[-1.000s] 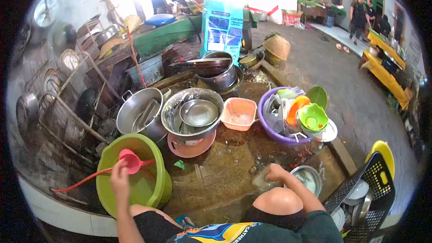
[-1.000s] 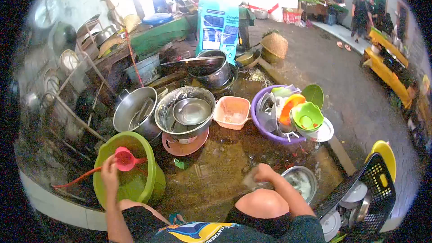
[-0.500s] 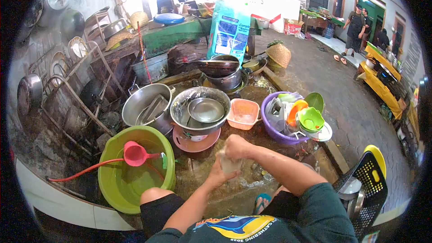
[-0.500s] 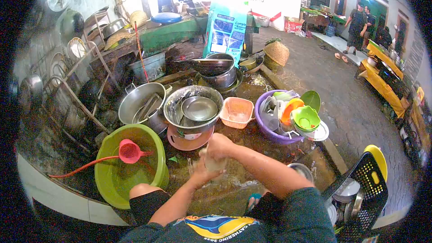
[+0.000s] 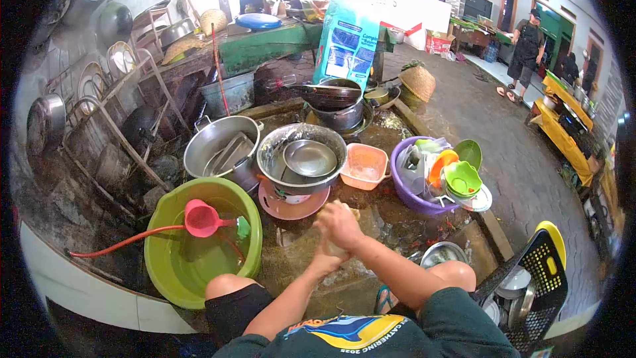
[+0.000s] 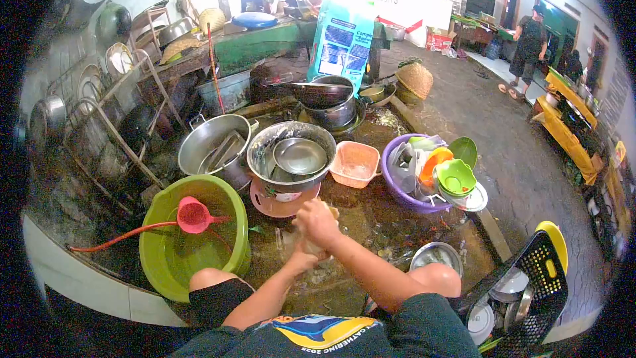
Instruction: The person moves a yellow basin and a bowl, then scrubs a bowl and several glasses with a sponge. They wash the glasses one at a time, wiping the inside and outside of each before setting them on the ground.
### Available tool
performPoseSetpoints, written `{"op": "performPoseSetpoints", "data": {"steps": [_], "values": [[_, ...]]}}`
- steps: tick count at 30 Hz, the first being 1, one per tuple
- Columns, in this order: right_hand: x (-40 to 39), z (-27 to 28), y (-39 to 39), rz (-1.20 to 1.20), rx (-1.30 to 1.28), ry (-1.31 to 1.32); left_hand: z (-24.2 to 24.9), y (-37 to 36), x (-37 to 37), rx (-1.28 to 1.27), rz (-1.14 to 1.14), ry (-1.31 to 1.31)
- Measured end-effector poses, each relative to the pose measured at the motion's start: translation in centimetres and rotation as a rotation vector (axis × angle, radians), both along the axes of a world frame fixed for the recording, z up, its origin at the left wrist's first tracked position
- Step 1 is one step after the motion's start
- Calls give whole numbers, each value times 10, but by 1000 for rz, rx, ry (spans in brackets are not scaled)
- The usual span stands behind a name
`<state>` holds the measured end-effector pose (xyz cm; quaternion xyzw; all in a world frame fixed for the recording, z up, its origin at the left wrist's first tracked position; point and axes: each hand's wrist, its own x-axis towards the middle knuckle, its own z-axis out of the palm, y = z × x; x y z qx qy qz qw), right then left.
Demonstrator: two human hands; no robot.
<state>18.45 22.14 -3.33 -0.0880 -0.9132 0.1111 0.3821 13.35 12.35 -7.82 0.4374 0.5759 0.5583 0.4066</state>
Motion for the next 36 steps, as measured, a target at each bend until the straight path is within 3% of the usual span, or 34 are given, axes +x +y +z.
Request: {"op": "performPoseSetpoints", "data": {"steps": [1,2,3,4,6,7,8,9,10,11,14,16,17,18,20,21,22,23,24,25,26,28,29,30,33,34,36], "values": [[-2,-3,8,-136,-209,-22,15,-4,7,12,70,160],[0,-7,13,-273,-422,-46,2,-1,5,13,71,161],[3,3,17,-375,-514,-217,-4,2,3,28,99,241],[7,1,24,-375,-511,-215,-10,4,0,45,128,320],[15,-9,42,-204,-1143,-637,0,-4,-5,-92,141,399],[20,-12,42,-48,-1096,-639,14,-9,-10,-215,81,489],[24,-15,41,-46,-1092,-640,21,-11,-15,-341,20,575],[30,-12,36,166,-1197,-716,21,-11,-22,-333,-2,773],[34,-7,30,383,-1293,-787,19,-11,-28,-332,3,770],[37,-3,23,507,-1355,-673,16,-11,-34,-239,-62,807],[31,-18,27,425,-1402,-548,20,-11,-41,-157,-91,885],[27,-8,25,331,-1338,-557,26,-10,-47,-3,70,901],[25,-5,25,302,-1513,-404,18,-5,-54,299,251,808],[23,-2,22,269,-1679,-243,17,-3,-57,390,388,703],[13,1,5,393,-1751,-108,15,5,-50,355,465,-314],[7,6,-10,478,-1768,-64,9,3,-54,359,463,-313],[1,9,-23,563,-1783,-20,1,1,-64,292,444,-509],[-2,11,-32,593,-1705,-82,-8,1,-72,222,421,-705],[-3,12,-41,621,-1631,-146,-9,0,-76,223,421,-709],[-2,14,-47,536,-1334,-291,-10,-1,-79,90,330,-707],[0,7,-49,534,-1336,-291,-11,-1,-82,-42,236,-699],[4,-29,-54,333,-280,-378,-31,3,-86,-136,203,-640],[5,-70,-53,290,-190,-586,-37,3,-87,-360,216,-297],[3,-69,-55,288,-190,-585,-35,3,-86,-572,224,53],[-6,-65,-57,226,-272,-895,-40,0,-87,-630,179,33],[-5,-68,-51,266,-299,-736,-47,1,-91,-647,173,1],[0,-71,-40,343,-350,-422,-57,9,-97,-189,101,-116]]}}
